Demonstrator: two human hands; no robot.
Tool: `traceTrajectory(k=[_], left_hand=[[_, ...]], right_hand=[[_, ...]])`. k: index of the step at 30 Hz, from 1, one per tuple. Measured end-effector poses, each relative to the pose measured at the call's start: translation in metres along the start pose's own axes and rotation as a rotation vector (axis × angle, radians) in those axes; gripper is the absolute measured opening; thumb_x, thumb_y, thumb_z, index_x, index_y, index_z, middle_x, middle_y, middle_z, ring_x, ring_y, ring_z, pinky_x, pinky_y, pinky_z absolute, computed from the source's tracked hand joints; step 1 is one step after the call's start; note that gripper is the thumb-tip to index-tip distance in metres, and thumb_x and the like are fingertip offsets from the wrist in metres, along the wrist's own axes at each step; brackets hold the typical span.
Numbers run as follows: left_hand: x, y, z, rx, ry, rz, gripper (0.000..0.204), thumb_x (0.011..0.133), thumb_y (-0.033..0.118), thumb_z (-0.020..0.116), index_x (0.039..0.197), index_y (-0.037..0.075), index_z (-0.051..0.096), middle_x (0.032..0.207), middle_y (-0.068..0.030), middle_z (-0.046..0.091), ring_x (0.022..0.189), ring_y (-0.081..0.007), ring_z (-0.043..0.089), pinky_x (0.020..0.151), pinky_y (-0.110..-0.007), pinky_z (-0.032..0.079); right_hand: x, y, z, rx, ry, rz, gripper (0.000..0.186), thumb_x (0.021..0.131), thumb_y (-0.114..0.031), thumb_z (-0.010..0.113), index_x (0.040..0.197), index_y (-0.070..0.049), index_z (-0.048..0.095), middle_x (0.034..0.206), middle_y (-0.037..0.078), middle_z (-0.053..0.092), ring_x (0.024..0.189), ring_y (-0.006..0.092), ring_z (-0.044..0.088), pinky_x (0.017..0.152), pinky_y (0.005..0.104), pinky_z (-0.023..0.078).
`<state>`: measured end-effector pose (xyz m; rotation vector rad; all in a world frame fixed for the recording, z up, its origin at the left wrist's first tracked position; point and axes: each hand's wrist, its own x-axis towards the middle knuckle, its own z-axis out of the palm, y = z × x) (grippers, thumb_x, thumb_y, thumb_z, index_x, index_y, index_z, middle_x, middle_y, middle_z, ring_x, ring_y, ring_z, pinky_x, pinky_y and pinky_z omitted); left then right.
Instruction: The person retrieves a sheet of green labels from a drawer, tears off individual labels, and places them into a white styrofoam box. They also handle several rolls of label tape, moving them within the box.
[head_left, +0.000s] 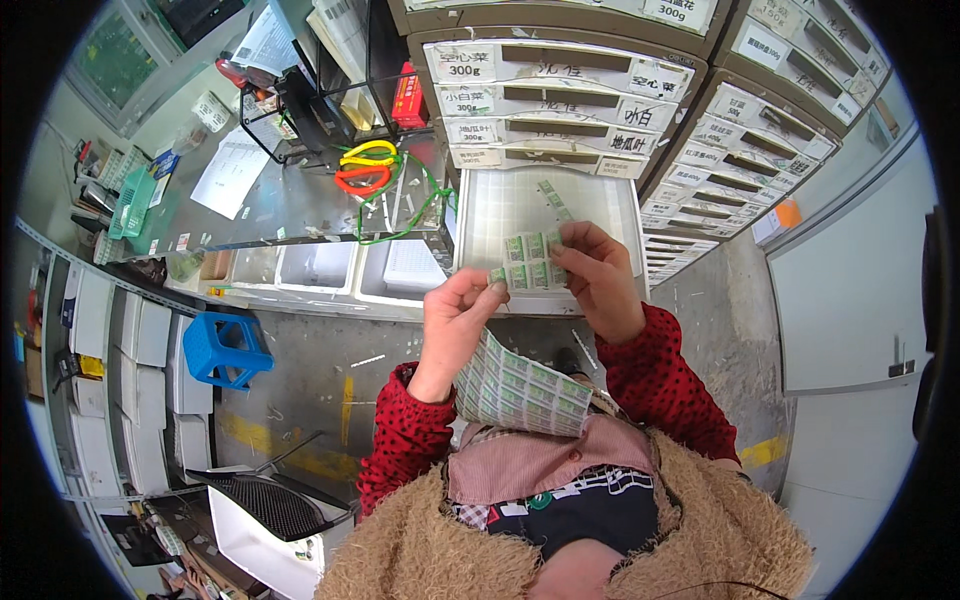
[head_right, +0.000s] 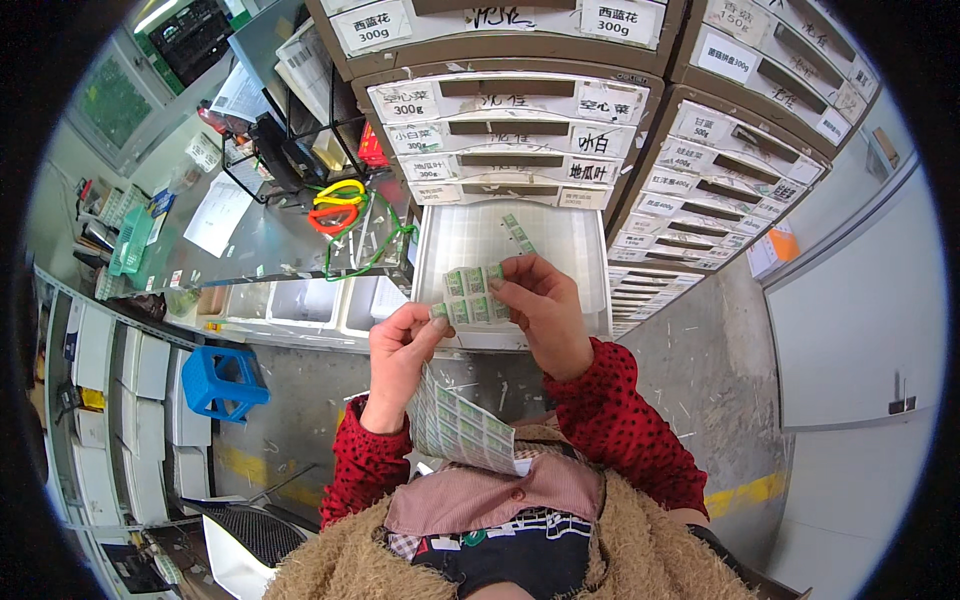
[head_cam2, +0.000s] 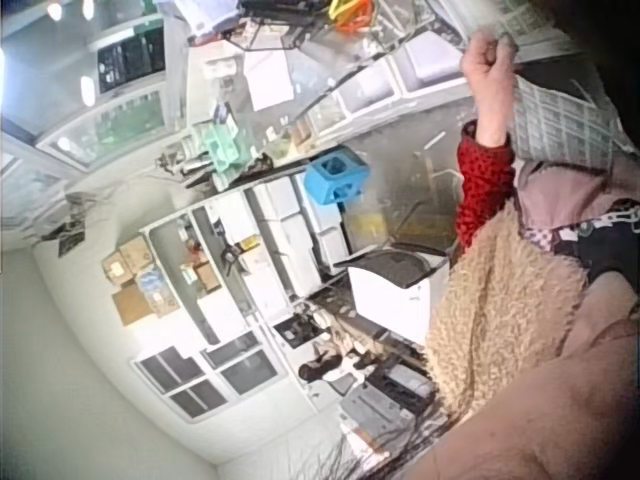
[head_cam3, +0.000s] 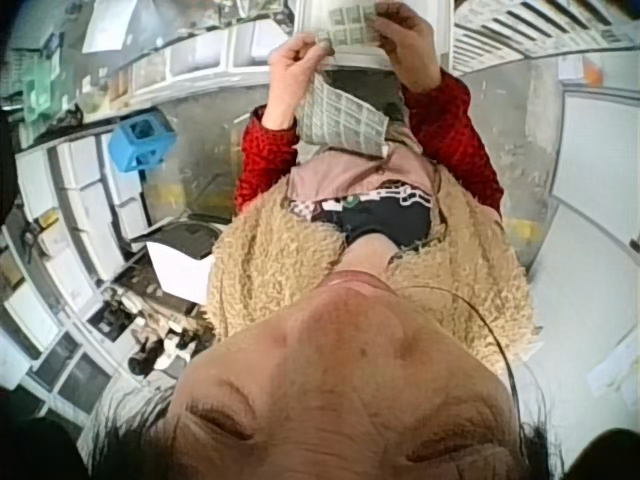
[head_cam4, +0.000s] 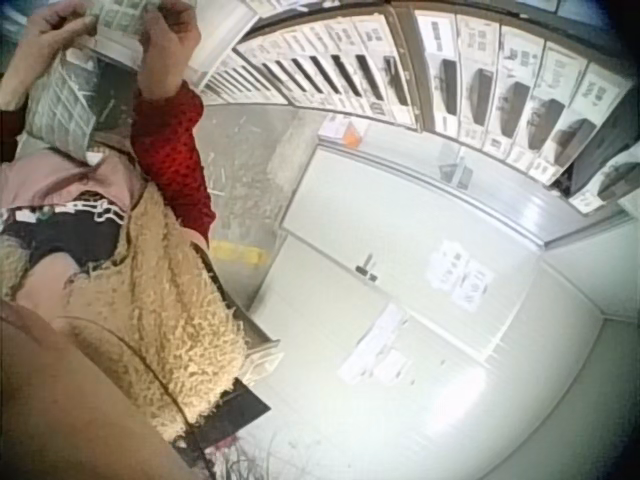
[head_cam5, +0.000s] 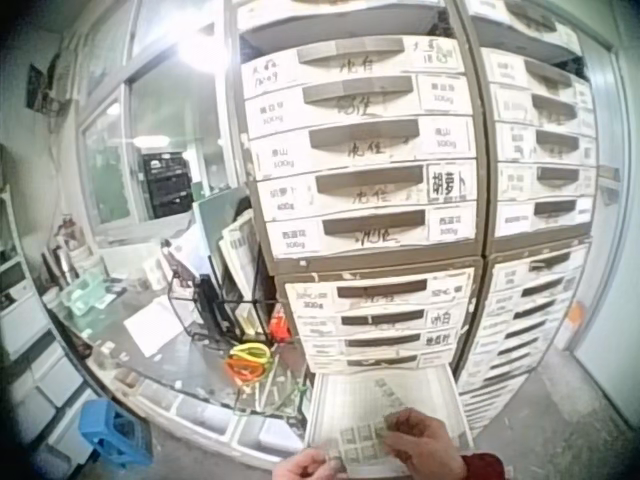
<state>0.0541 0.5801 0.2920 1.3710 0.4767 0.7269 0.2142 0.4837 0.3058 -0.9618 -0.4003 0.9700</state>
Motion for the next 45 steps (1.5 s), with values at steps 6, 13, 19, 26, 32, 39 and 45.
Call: traceTrajectory(k=[6,13,19,26,32,39,45], left_hand=[[-0.002,0.003,-0.002,-0.032,0.042,0.016,0.007,0.088,0.006,0.059,0.09,0.001,0.062,0.074,-0.0019,0.065,0.057,-0.0012,0.046,0.052,-0.016,0.035],[-0.001,0.004,-0.004,-0.026,0.111,0.013,0.008,0.088,0.009,0.058,0.088,0.002,0.062,0.071,-0.0027,0.065,0.049,-0.0005,0.041,0.045,-0.016,0.031],[-0.003,0.008,0.001,-0.049,0.053,0.058,0.009,0.087,0.008,0.059,0.092,0.002,0.063,0.072,-0.0019,0.065,0.047,0.0002,0.039,0.044,-0.016,0.029],[-0.005,0.008,0.0,-0.102,0.016,0.006,0.011,0.087,0.006,0.058,0.095,0.0,0.063,0.078,-0.0031,0.066,0.057,-0.0022,0.046,0.052,-0.017,0.035],[-0.009,0.005,-0.005,-0.078,-0.041,-0.042,0.015,0.089,0.003,0.057,0.102,-0.003,0.061,0.088,-0.0054,0.066,0.076,-0.0079,0.061,0.069,-0.021,0.049],[-0.009,0.005,-0.002,-0.072,-0.028,-0.041,0.014,0.089,0.006,0.058,0.099,-0.002,0.063,0.081,-0.0035,0.066,0.07,-0.0046,0.058,0.06,-0.017,0.043],[-0.011,0.005,0.001,-0.002,-0.019,-0.058,0.015,0.089,0.011,0.058,0.097,0.001,0.065,0.072,0.0007,0.065,0.055,0.0011,0.045,0.047,-0.016,0.031]], right_hand=[[-0.002,0.003,0.001,-0.028,-0.027,-0.002,0.011,0.083,-0.002,0.06,0.094,-0.003,0.056,0.086,0.002,0.06,0.075,0.009,0.058,0.065,0.0221,0.046],[-0.007,0.004,-0.001,-0.019,-0.083,0.038,0.013,0.082,-0.001,0.062,0.092,-0.003,0.054,0.084,0.003,0.059,0.073,0.01,0.058,0.064,0.0238,0.048],[-0.01,0.005,0.0,-0.023,-0.101,0.032,0.011,0.083,-0.001,0.061,0.09,-0.003,0.053,0.083,0.003,0.059,0.074,0.0111,0.059,0.064,0.0252,0.05],[-0.013,0.008,0.001,0.001,-0.121,0.045,0.01,0.083,-0.002,0.06,0.089,-0.004,0.052,0.084,0.004,0.06,0.075,0.0118,0.06,0.067,0.0266,0.052],[-0.017,0.003,0.006,-0.059,-0.126,0.033,0.011,0.084,-0.003,0.059,0.093,-0.001,0.055,0.086,0.005,0.06,0.077,0.0121,0.06,0.068,0.0266,0.051],[-0.019,0.003,-0.001,-0.102,-0.172,0.041,0.011,0.083,-0.004,0.059,0.093,0.0,0.055,0.087,0.005,0.06,0.077,0.0123,0.06,0.069,0.0271,0.052],[-0.022,0.002,-0.005,-0.084,-0.183,0.053,0.012,0.083,-0.005,0.059,0.093,0.0,0.054,0.088,0.006,0.06,0.078,0.0127,0.06,0.069,0.027,0.052]])
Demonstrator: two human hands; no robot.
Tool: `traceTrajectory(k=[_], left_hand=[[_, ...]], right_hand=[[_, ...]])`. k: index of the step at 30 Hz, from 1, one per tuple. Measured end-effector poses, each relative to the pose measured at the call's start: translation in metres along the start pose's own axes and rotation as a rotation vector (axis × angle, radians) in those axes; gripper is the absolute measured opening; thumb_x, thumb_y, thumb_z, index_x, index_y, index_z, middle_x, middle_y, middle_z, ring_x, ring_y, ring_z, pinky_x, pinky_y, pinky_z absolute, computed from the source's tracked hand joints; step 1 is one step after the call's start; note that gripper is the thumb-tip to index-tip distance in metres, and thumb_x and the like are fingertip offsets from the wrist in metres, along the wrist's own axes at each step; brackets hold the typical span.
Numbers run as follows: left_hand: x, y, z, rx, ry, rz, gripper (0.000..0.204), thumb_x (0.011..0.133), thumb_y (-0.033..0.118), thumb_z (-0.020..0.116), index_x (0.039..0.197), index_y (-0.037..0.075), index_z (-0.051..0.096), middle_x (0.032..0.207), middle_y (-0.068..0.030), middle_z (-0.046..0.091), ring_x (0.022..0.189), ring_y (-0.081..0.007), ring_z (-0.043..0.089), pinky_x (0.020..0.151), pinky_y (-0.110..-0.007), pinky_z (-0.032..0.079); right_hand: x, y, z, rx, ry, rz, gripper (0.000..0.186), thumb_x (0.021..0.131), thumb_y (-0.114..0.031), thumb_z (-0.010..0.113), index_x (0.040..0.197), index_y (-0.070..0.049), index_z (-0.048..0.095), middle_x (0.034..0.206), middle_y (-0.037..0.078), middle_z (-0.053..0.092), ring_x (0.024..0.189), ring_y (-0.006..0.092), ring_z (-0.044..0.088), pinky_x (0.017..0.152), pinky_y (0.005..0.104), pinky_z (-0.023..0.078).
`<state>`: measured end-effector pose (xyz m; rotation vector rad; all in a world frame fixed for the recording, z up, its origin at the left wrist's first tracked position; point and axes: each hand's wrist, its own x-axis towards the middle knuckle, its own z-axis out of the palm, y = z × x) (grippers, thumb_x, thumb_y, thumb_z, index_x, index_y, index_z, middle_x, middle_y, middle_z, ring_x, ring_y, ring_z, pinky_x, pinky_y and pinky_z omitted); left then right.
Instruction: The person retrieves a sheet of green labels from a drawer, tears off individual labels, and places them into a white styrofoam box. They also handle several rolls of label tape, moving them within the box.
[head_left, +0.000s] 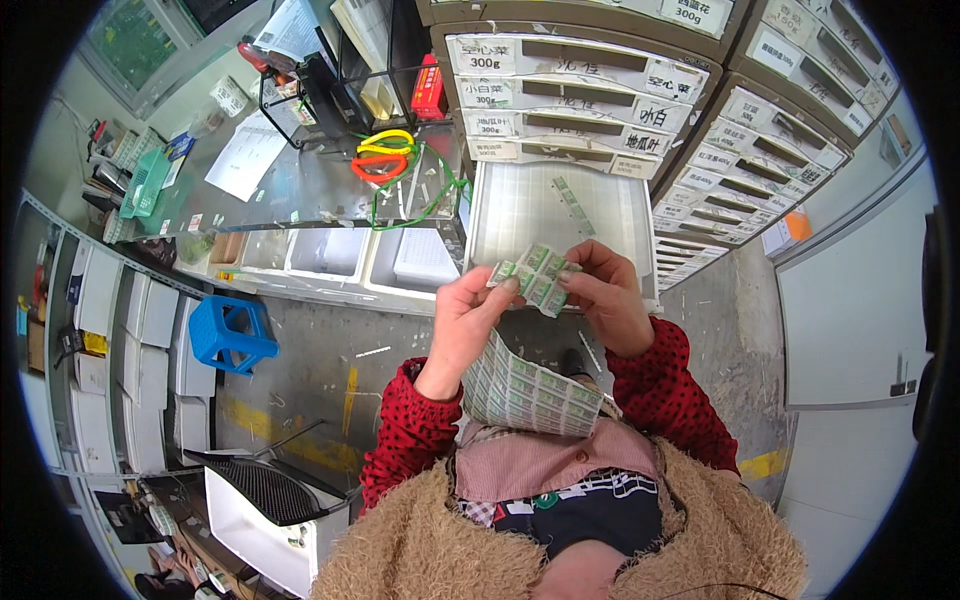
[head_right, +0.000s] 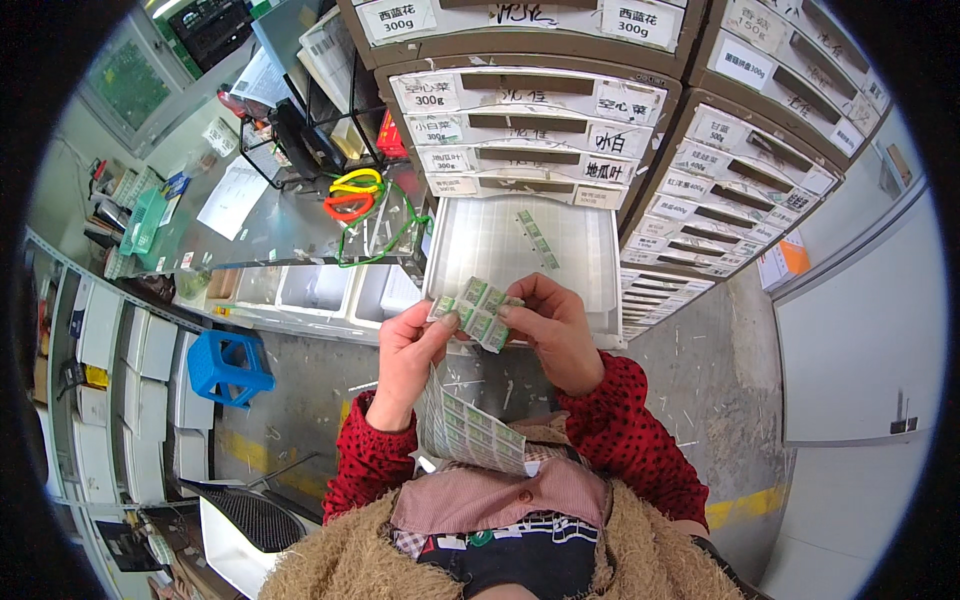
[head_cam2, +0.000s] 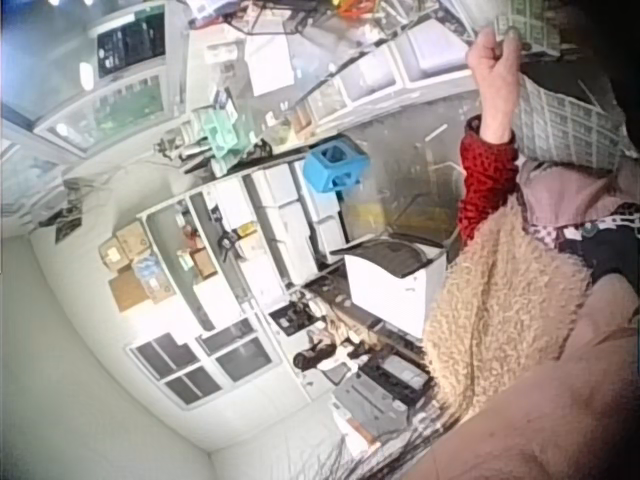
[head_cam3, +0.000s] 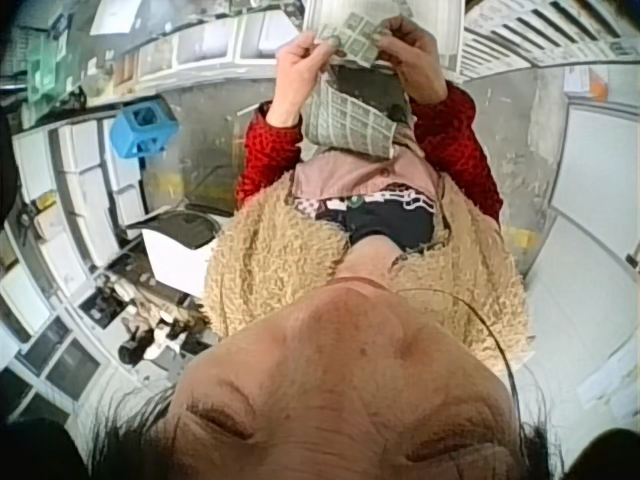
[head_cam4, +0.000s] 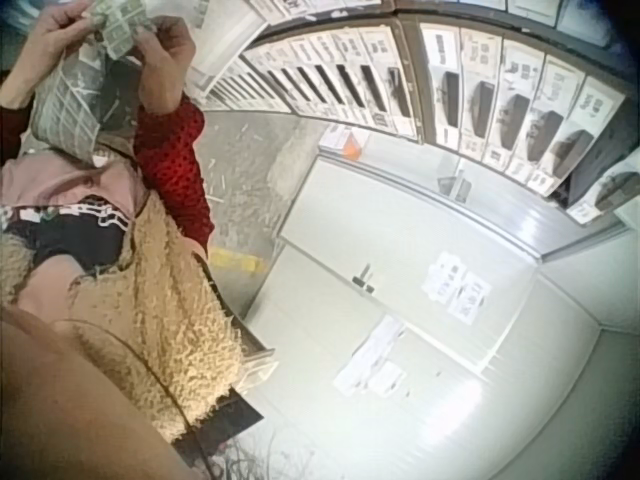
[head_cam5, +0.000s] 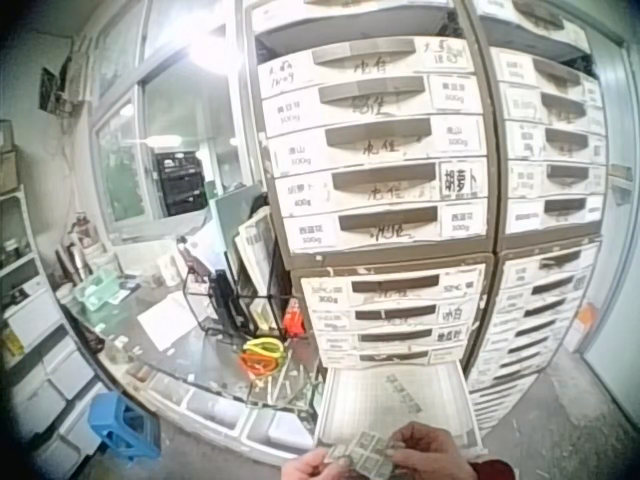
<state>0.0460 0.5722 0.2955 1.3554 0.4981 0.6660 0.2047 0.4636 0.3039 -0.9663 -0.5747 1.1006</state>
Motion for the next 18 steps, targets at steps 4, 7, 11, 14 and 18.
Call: traceTrajectory(k=[4,7,11,14,18], left_hand=[[-0.001,0.0,0.004,0.012,0.003,0.008,0.014,0.089,0.013,0.059,0.097,0.002,0.065,0.069,0.0021,0.064,0.051,0.0017,0.041,0.045,-0.016,0.028],[-0.001,0.002,0.005,-0.015,-0.002,0.007,0.014,0.089,0.013,0.059,0.096,0.002,0.065,0.07,0.0026,0.064,0.052,0.0018,0.041,0.045,-0.016,0.028],[0.001,0.003,0.009,-0.016,0.012,0.015,0.013,0.089,0.013,0.058,0.092,0.003,0.064,0.069,0.0015,0.064,0.05,0.0013,0.039,0.044,-0.016,0.027],[0.0,0.006,0.015,-0.078,-0.007,0.011,0.008,0.088,0.008,0.058,0.088,0.002,0.063,0.071,-0.0006,0.063,0.054,-0.001,0.044,0.048,-0.017,0.032],[0.0,-0.001,0.012,-0.102,-0.12,-0.013,0.01,0.087,0.003,0.06,0.096,-0.002,0.061,0.081,-0.003,0.065,0.074,-0.0052,0.058,0.065,-0.019,0.046]], right_hand=[[-0.002,0.001,-0.004,0.007,-0.003,-0.005,0.012,0.084,-0.005,0.059,0.093,0.0,0.054,0.088,0.006,0.061,0.077,0.0134,0.061,0.068,0.0271,0.052],[-0.005,-0.002,-0.003,0.017,-0.015,0.005,0.012,0.084,-0.005,0.059,0.093,0.0,0.054,0.088,0.007,0.061,0.075,0.0143,0.062,0.066,0.0276,0.054],[-0.007,-0.003,-0.005,0.001,-0.032,-0.007,0.012,0.084,-0.005,0.059,0.093,0.0,0.054,0.087,0.008,0.062,0.073,0.0151,0.062,0.064,0.0287,0.055],[-0.007,-0.002,-0.005,0.021,-0.021,-0.005,0.011,0.085,-0.005,0.059,0.093,0.001,0.053,0.087,0.008,0.062,0.074,0.0156,0.063,0.064,0.0291,0.055],[-0.007,0.0,-0.005,0.04,0.027,-0.011,0.011,0.085,-0.005,0.059,0.092,0.0,0.053,0.087,0.008,0.062,0.074,0.0162,0.063,0.065,0.0295,0.056]])
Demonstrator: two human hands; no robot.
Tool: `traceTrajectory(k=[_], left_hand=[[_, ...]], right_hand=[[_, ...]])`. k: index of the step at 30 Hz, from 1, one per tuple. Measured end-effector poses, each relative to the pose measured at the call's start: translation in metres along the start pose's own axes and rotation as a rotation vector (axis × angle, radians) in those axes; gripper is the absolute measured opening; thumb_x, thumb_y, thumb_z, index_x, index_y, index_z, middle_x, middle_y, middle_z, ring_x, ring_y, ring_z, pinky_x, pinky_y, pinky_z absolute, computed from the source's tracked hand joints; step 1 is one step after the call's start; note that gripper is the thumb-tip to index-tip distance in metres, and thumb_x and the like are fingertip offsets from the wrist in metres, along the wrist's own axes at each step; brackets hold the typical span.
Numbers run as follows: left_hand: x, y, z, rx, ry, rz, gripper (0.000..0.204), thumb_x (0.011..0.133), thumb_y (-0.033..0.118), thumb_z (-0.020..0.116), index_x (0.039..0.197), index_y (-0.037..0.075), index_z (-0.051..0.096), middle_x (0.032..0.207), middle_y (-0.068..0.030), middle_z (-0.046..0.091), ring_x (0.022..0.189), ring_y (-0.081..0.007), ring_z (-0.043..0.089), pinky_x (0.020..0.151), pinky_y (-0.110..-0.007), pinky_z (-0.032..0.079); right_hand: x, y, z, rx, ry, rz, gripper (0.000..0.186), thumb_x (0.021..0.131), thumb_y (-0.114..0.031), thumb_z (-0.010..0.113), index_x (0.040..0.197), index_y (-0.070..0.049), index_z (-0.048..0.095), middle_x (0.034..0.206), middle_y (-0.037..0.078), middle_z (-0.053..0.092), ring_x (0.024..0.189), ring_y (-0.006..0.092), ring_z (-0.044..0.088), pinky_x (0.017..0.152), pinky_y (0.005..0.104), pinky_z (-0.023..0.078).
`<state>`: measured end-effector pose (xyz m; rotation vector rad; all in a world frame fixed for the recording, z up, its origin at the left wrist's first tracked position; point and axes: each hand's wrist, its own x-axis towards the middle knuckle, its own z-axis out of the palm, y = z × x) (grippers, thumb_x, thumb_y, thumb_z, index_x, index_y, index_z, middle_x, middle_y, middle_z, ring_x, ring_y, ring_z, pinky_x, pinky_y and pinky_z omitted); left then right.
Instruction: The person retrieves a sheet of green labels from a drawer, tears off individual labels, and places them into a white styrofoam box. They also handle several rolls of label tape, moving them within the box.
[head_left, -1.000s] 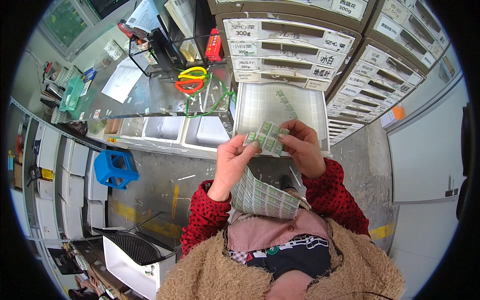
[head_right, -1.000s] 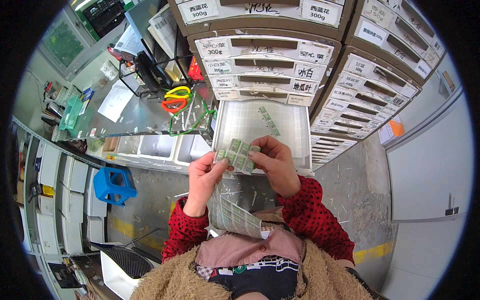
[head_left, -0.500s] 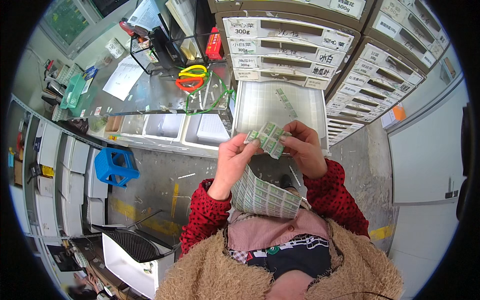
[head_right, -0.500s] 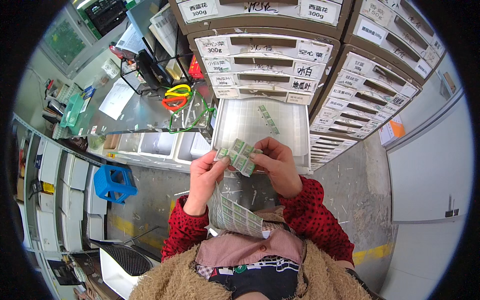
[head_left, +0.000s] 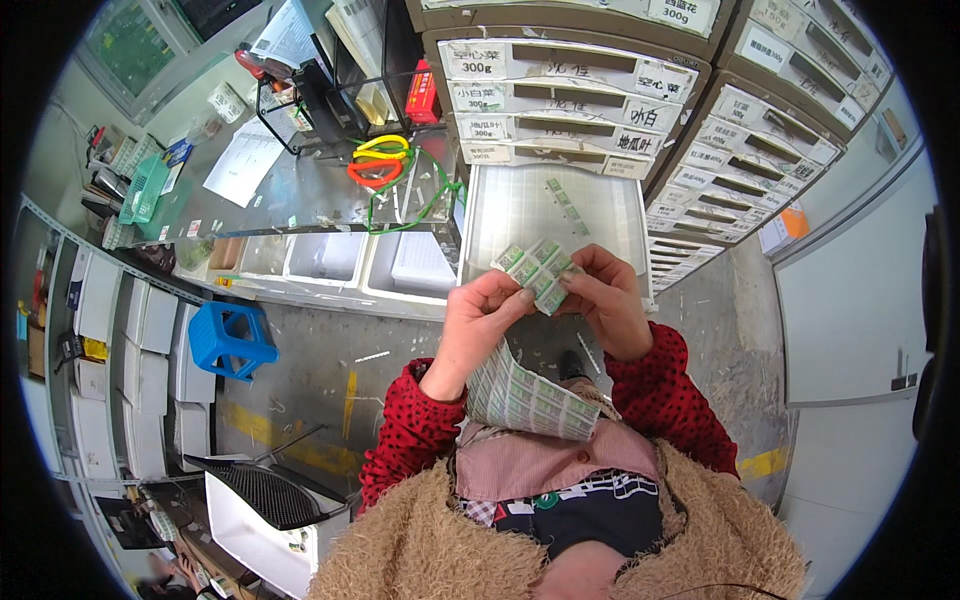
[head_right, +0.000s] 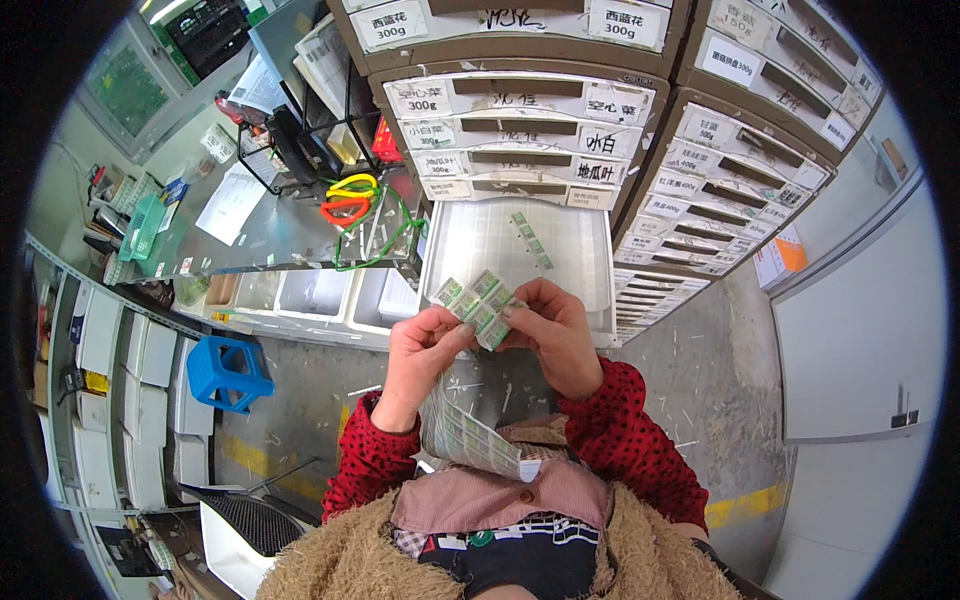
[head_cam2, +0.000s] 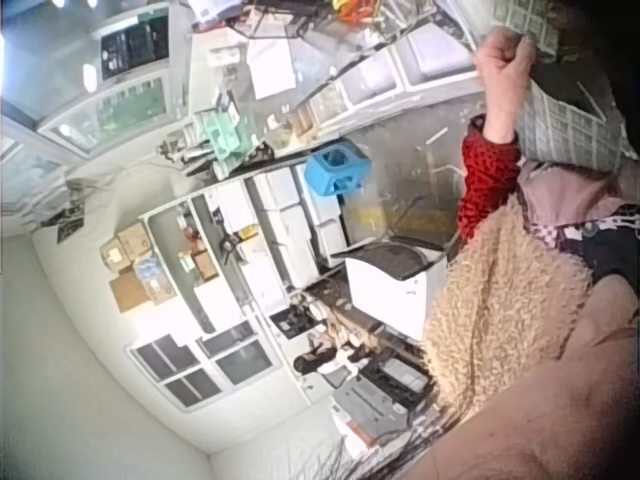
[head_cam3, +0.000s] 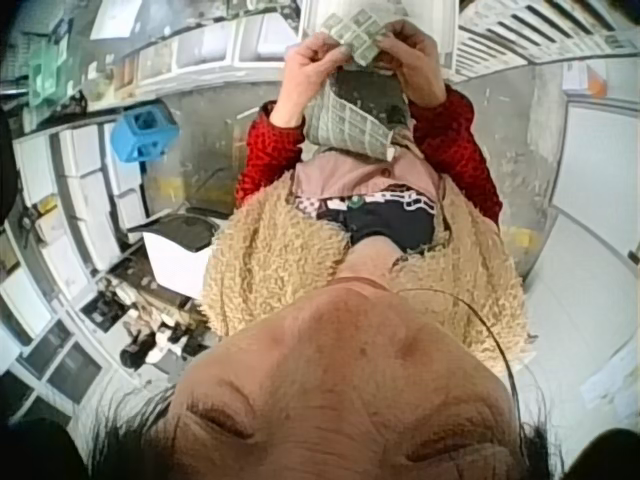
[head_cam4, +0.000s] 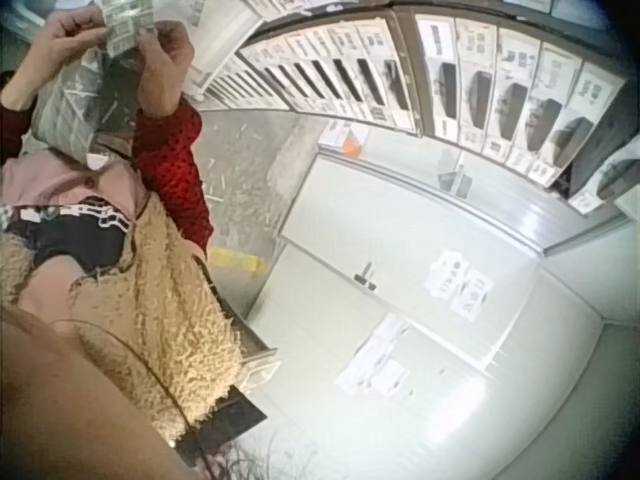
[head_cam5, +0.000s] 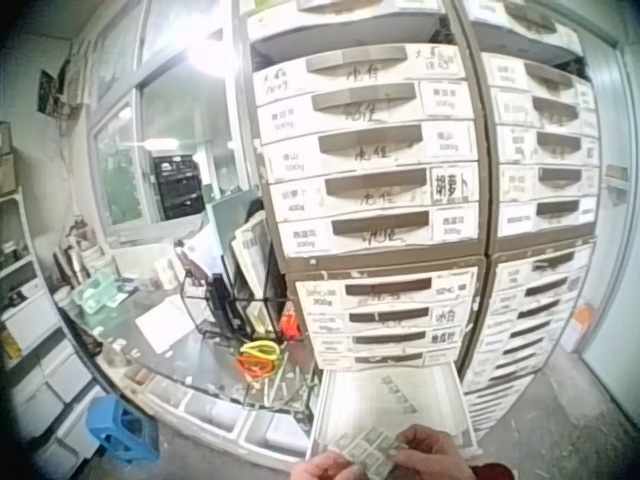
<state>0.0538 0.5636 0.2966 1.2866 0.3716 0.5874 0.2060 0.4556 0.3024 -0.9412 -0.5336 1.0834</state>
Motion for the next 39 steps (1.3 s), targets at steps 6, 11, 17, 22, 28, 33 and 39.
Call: traceTrajectory(k=[6,11,17,22,28,33,39], left_hand=[[-0.001,-0.007,-0.004,0.05,-0.018,0.011,0.007,0.086,0.003,0.06,0.092,-0.002,0.06,0.079,-0.0011,0.064,0.074,-0.0041,0.058,0.064,-0.018,0.045],[-0.002,0.005,-0.016,0.163,0.069,0.035,0.002,0.087,0.002,0.058,0.087,0.0,0.059,0.07,0.0047,0.056,0.063,-0.0005,0.047,0.055,-0.017,0.037],[0.0,0.014,-0.022,0.17,0.048,0.063,0.004,0.088,0.004,0.056,0.085,0.003,0.056,0.063,0.0092,0.044,0.057,0.0011,0.034,0.049,-0.018,0.026],[-0.004,0.015,-0.02,0.16,0.016,0.057,0.003,0.089,0.005,0.057,0.088,0.002,0.058,0.064,0.0087,0.046,0.057,0.0017,0.036,0.049,-0.017,0.026],[-0.005,0.02,-0.014,0.076,0.106,0.09,0.003,0.086,0.003,0.059,0.084,0.003,0.061,0.06,0.0105,0.046,0.052,0.0023,0.035,0.046,-0.016,0.023],[-0.003,0.034,-0.026,0.371,-0.12,-0.011,0.004,0.083,0.003,0.061,0.08,0.001,0.061,0.057,0.01,0.043,0.053,0.001,0.034,0.048,-0.018,0.025],[-0.001,0.038,-0.021,0.412,-0.14,0.048,0.005,0.084,0.006,0.061,0.084,0.0,0.062,0.056,0.0097,0.039,0.054,-0.001,0.032,0.048,-0.02,0.026]], right_hand=[[0.004,0.012,0.006,0.055,0.065,-0.06,0.01,0.085,-0.004,0.058,0.091,0.0,0.052,0.088,0.009,0.061,0.077,0.017,0.063,0.069,0.0308,0.056],[0.004,0.013,0.015,-0.009,0.015,-0.031,0.008,0.085,-0.003,0.057,0.09,-0.002,0.052,0.086,0.007,0.061,0.075,0.0152,0.062,0.069,0.0309,0.054],[0.008,-0.009,0.02,-0.234,-0.138,0.059,0.01,0.085,-0.006,0.06,0.092,-0.002,0.055,0.083,0.006,0.062,0.071,0.0132,0.061,0.061,0.0256,0.05],[0.004,0.0,0.024,-0.162,-0.086,0.083,0.01,0.085,-0.009,0.061,0.09,-0.001,0.057,0.083,0.006,0.063,0.067,0.0118,0.06,0.059,0.0249,0.049],[0.007,-0.001,0.022,-0.223,-0.136,0.027,0.018,0.084,-0.011,0.064,0.097,-0.001,0.056,0.091,0.007,0.062,0.077,0.013,0.06,0.066,0.0257,0.05],[0.027,-0.053,0.03,-0.632,-0.261,-0.111,0.023,0.081,-0.01,0.067,0.099,0.001,0.06,0.081,0.003,0.061,0.076,0.0084,0.056,0.067,0.0233,0.047],[0.037,-0.072,0.031,-0.92,-0.674,0.05,0.013,0.078,-0.008,0.066,0.086,0.002,0.062,0.075,0.002,0.061,0.071,0.0065,0.054,0.064,0.0228,0.044]])
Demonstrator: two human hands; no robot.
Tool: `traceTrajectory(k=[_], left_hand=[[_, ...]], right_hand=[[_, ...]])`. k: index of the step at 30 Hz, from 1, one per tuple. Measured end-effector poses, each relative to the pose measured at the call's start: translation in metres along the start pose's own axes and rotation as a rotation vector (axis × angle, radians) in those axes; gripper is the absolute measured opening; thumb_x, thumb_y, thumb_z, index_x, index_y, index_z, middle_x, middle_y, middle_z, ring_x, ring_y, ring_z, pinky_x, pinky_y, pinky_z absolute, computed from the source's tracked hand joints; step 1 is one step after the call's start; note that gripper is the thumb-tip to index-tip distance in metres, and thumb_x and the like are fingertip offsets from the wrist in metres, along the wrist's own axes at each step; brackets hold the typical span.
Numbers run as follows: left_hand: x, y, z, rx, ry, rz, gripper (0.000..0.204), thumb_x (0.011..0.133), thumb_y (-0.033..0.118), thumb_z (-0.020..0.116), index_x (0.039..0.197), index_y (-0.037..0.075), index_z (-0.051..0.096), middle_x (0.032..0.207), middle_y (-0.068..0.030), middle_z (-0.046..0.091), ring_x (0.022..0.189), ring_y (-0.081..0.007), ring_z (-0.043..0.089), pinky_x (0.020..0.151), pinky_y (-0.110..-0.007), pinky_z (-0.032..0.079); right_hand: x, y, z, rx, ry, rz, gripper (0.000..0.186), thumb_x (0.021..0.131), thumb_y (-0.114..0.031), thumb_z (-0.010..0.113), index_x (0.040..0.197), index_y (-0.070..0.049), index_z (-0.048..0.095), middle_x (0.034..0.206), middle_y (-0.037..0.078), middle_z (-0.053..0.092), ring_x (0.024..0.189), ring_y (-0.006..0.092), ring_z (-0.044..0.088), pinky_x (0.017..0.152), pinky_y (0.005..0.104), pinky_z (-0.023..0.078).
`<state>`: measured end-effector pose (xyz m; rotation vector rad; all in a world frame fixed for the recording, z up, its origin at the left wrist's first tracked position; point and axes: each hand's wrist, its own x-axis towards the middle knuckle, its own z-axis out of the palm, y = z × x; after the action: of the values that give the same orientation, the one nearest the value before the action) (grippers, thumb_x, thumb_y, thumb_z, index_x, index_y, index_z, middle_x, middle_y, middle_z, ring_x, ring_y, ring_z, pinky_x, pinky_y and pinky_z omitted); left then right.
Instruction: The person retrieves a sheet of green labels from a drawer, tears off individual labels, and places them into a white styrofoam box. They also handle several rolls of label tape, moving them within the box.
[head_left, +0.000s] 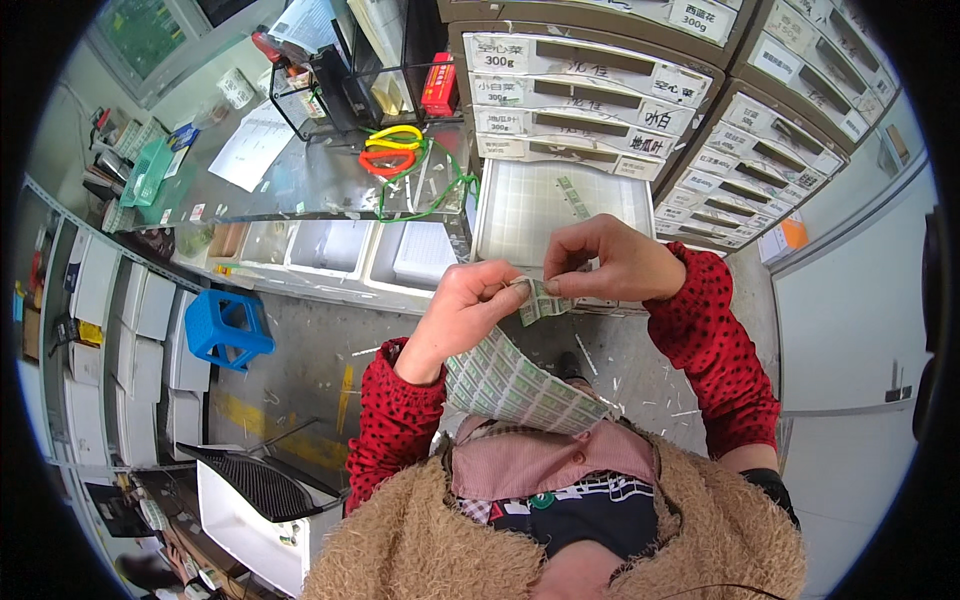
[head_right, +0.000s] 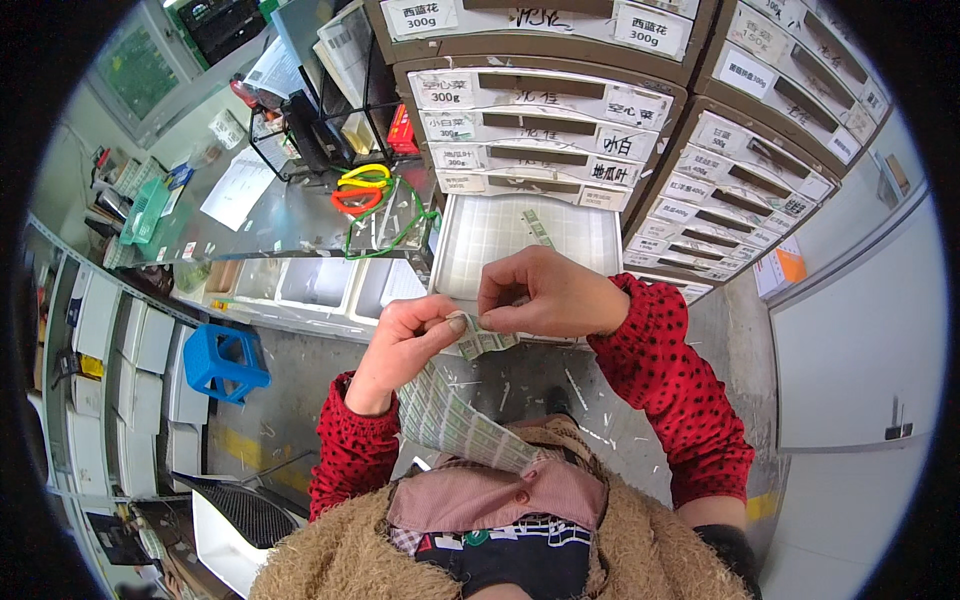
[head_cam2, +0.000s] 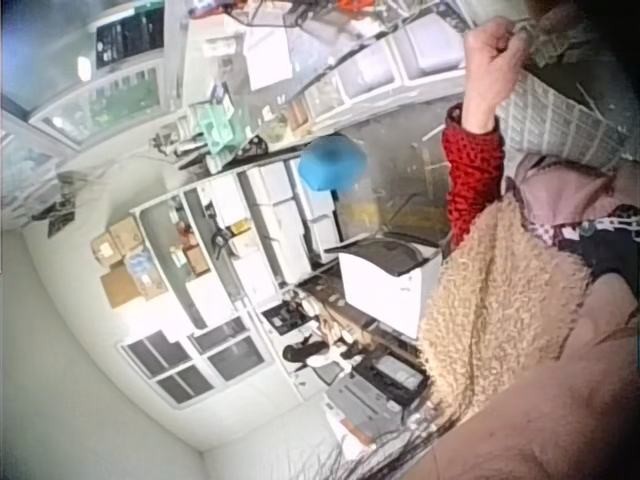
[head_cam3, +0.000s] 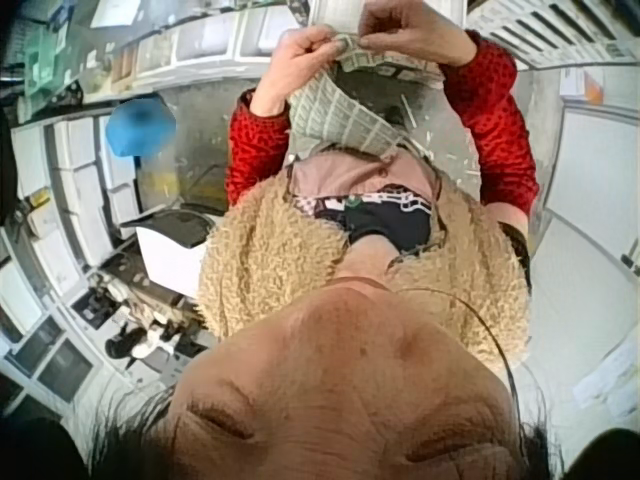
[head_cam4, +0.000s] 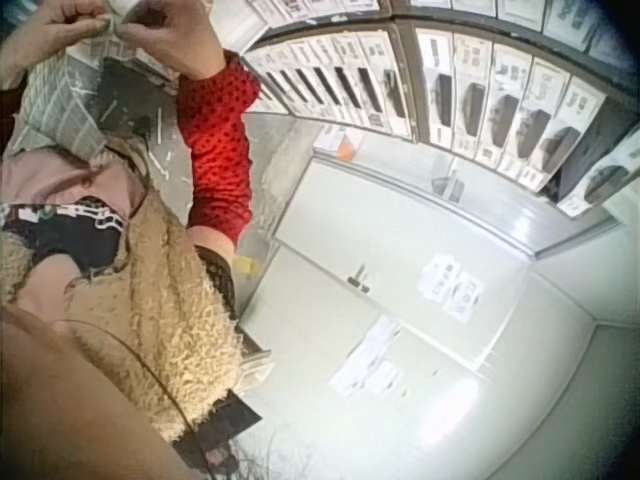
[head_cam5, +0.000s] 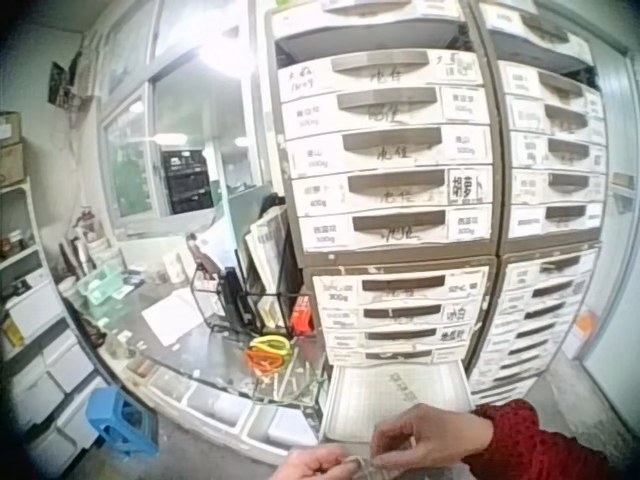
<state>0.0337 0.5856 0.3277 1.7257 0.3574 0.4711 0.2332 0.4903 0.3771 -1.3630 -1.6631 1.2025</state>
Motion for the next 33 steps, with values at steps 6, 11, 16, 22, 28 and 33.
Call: traceTrajectory(k=[6,11,16,22,28,33], left_hand=[[-0.001,-0.001,0.003,-0.025,-0.003,0.021,0.011,0.087,0.009,0.057,0.084,-0.001,0.06,0.058,0.0069,0.042,0.055,-0.0018,0.035,0.047,-0.022,0.029],[-0.002,0.0,0.005,-0.032,0.025,0.012,0.015,0.089,0.012,0.055,0.082,-0.001,0.058,0.058,0.0051,0.042,0.055,-0.0032,0.036,0.047,-0.023,0.031],[-0.001,0.0,0.008,-0.015,0.059,0.029,0.018,0.09,0.012,0.055,0.079,-0.001,0.057,0.056,0.003,0.039,0.055,-0.0043,0.036,0.046,-0.024,0.031],[0.002,-0.008,0.017,0.003,0.13,0.14,0.019,0.09,0.012,0.055,0.077,-0.001,0.056,0.054,0.0005,0.037,0.054,-0.0051,0.035,0.046,-0.025,0.032],[0.007,-0.014,0.028,-0.096,0.226,0.129,0.019,0.092,0.012,0.053,0.079,-0.001,0.057,0.059,0.0047,0.04,0.058,-0.0041,0.036,0.049,-0.023,0.032],[0.01,-0.006,0.027,-0.142,0.223,0.083,0.022,0.094,0.017,0.052,0.081,0.0,0.058,0.062,0.0073,0.042,0.059,-0.003,0.035,0.05,-0.021,0.031]], right_hand=[[0.005,0.001,0.003,-0.194,0.028,-0.101,0.012,0.078,-0.009,0.063,0.083,0.001,0.061,0.07,0.004,0.06,0.065,0.0082,0.053,0.06,0.024,0.043],[0.008,-0.002,0.01,-0.245,0.03,-0.162,0.014,0.077,-0.011,0.062,0.076,0.003,0.059,0.059,0.011,0.054,0.051,0.0179,0.05,0.05,0.0303,0.04],[0.006,-0.001,0.01,-0.284,0.049,-0.199,0.014,0.076,-0.012,0.063,0.073,0.0,0.057,0.057,0.011,0.052,0.049,0.0181,0.049,0.049,0.0321,0.038],[-0.002,0.002,0.018,-0.45,0.215,-0.342,0.008,0.072,-0.006,0.064,0.075,-0.002,0.058,0.06,0.011,0.053,0.053,0.027,0.052,0.049,0.0345,0.04],[-0.01,0.001,0.026,-0.683,0.378,-0.493,0.009,0.07,-0.004,0.066,0.078,-0.004,0.06,0.063,0.009,0.053,0.059,0.0311,0.054,0.052,0.0369,0.042],[-0.016,0.004,0.017,-0.261,0.38,-0.274,0.015,0.073,-0.012,0.068,0.081,-0.001,0.062,0.068,0.011,0.061,0.058,0.0224,0.059,0.054,0.0306,0.044]])
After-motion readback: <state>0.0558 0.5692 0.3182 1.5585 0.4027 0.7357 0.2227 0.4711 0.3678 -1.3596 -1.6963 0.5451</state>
